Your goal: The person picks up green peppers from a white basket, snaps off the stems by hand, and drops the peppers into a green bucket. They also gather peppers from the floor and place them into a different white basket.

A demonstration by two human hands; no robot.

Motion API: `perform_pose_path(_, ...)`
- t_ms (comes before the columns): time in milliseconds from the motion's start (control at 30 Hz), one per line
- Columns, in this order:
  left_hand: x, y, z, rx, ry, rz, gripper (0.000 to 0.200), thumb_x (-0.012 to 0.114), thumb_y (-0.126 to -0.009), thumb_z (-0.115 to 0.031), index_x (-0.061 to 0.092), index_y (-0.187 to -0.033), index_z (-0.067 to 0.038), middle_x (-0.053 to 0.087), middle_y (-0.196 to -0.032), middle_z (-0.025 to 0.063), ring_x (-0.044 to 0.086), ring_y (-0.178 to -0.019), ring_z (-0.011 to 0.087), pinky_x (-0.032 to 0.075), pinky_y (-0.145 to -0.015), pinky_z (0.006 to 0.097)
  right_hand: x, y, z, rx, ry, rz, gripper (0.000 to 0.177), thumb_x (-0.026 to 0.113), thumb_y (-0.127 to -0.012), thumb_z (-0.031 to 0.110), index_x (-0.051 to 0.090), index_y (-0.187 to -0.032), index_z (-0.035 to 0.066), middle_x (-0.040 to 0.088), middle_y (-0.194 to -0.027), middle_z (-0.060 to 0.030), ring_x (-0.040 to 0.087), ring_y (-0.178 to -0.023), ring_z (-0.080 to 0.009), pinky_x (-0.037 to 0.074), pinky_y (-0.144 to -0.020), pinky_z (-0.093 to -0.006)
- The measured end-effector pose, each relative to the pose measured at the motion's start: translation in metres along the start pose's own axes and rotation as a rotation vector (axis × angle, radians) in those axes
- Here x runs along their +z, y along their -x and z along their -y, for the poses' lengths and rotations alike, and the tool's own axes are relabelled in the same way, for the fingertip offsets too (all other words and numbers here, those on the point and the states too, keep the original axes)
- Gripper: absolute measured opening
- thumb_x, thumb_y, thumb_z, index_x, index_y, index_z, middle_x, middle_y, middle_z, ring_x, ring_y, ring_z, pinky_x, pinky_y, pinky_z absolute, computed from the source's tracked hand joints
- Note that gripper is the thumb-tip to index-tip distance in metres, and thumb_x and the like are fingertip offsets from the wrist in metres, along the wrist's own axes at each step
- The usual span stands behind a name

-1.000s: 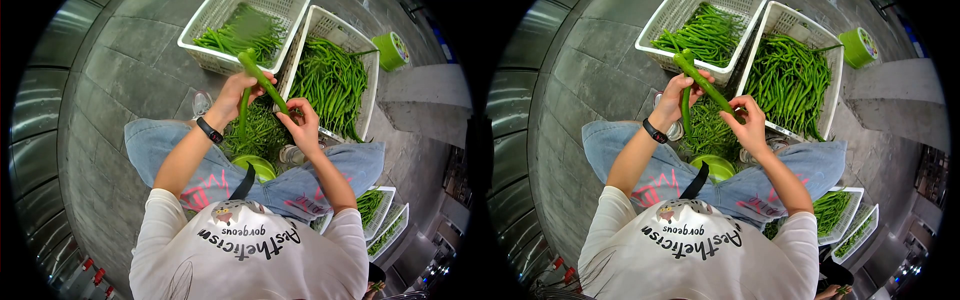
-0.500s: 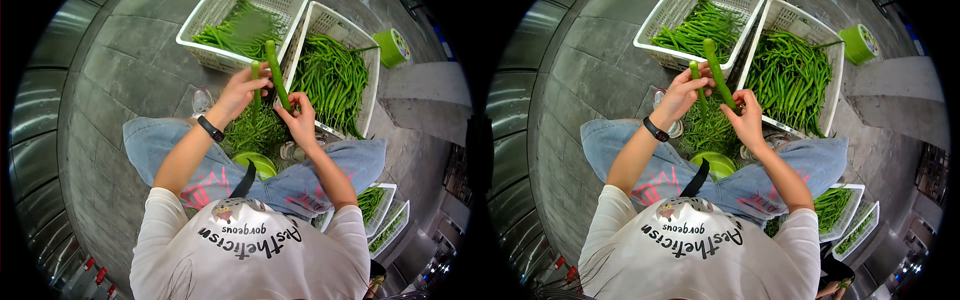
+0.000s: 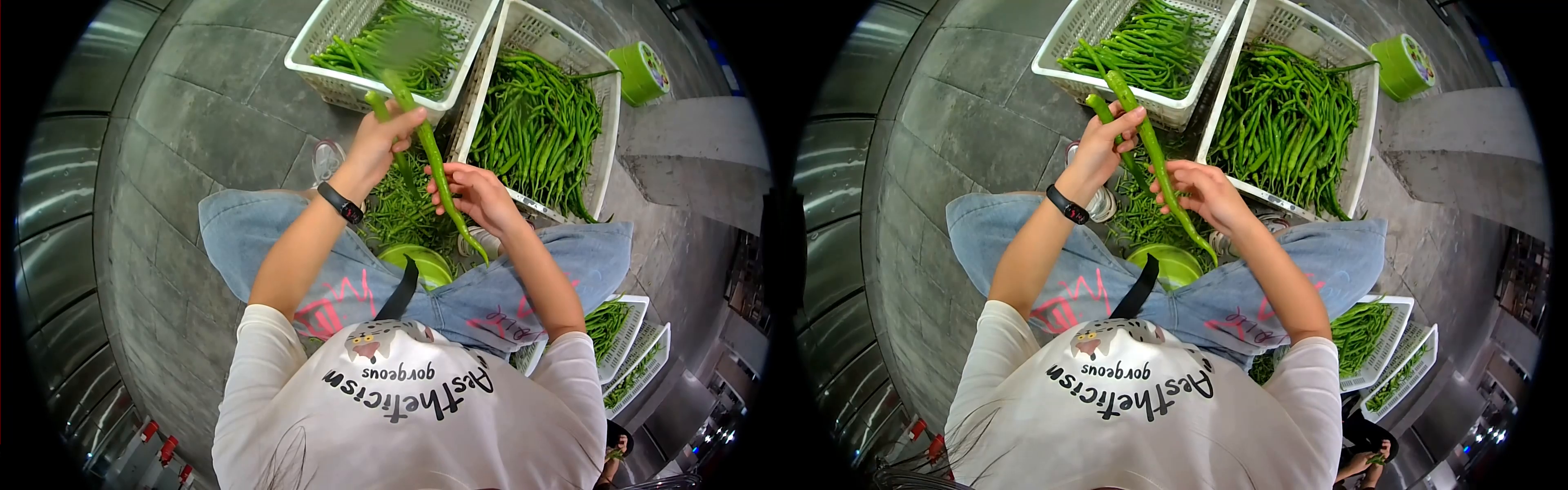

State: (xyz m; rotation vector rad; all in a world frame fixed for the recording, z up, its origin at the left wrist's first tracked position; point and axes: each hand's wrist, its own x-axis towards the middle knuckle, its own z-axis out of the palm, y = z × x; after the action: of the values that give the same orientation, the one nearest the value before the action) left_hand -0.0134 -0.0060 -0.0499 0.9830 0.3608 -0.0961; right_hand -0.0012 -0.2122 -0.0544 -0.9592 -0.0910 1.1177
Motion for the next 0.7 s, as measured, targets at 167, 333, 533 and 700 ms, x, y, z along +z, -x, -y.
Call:
perform_pose_path(167,-0.0062,-0.0027,0.0063,0.001,0.018,0.064,0.015,0.067,-0.084,-0.015,0.056,-0.091,-0.008,0.055,-0.080,-0.0026,0.041,-0.062,0.0028,0.029,-0.050,0.0193,-0.0024,-0.0006,-0.0006,0.066,-0.002,-0.052,0.035,0.046,-0.094,0.018,0.053,-0.118,-0.006,0.064,-0.096,-0.0143,0.062,-0.086,-0.0207,0.052,-0.076,-0.0330)
perform_pose_path(333,-0.0051,-0.0015,-0.0008,-0.012,-0.022,0.125,0.031,0.056,-0.090,-0.016,0.056,-0.117,0.000,0.064,-0.098,0.0044,0.041,-0.064,0.0036,0.030,-0.054,0.0194,-0.0095,0.0000,-0.0007,-0.001,0.009,-0.034,0.032,0.047,-0.094,0.017,0.055,-0.115,-0.005,0.064,-0.095,-0.0135,0.062,-0.084,-0.0198,0.052,-0.075,-0.0321)
perform_pose_path(533,-0.0045,-0.0008,-0.0016,0.024,-0.042,0.207,0.036,0.055,-0.089,-0.016,0.056,-0.121,0.000,0.066,-0.104,0.0067,0.042,-0.067,0.0021,0.030,-0.056,0.0180,-0.0053,0.0016,-0.0010,0.022,0.053,-0.127,0.027,0.049,-0.093,0.017,0.056,-0.111,-0.001,0.063,-0.092,-0.0099,0.061,-0.082,-0.0183,0.051,-0.073,-0.0320)
perform_pose_path(700,-0.0035,-0.0005,-0.0014,0.045,-0.083,0.245,0.037,0.051,-0.091,-0.013,0.051,-0.126,0.000,0.064,-0.106,0.0054,0.041,-0.067,0.0028,0.029,-0.056,0.0189,-0.0048,0.0015,-0.0013,0.007,0.015,-0.092,0.020,0.056,-0.091,0.014,0.057,-0.107,0.003,0.063,-0.091,-0.0063,0.061,-0.081,-0.0141,0.052,-0.072,-0.0290)
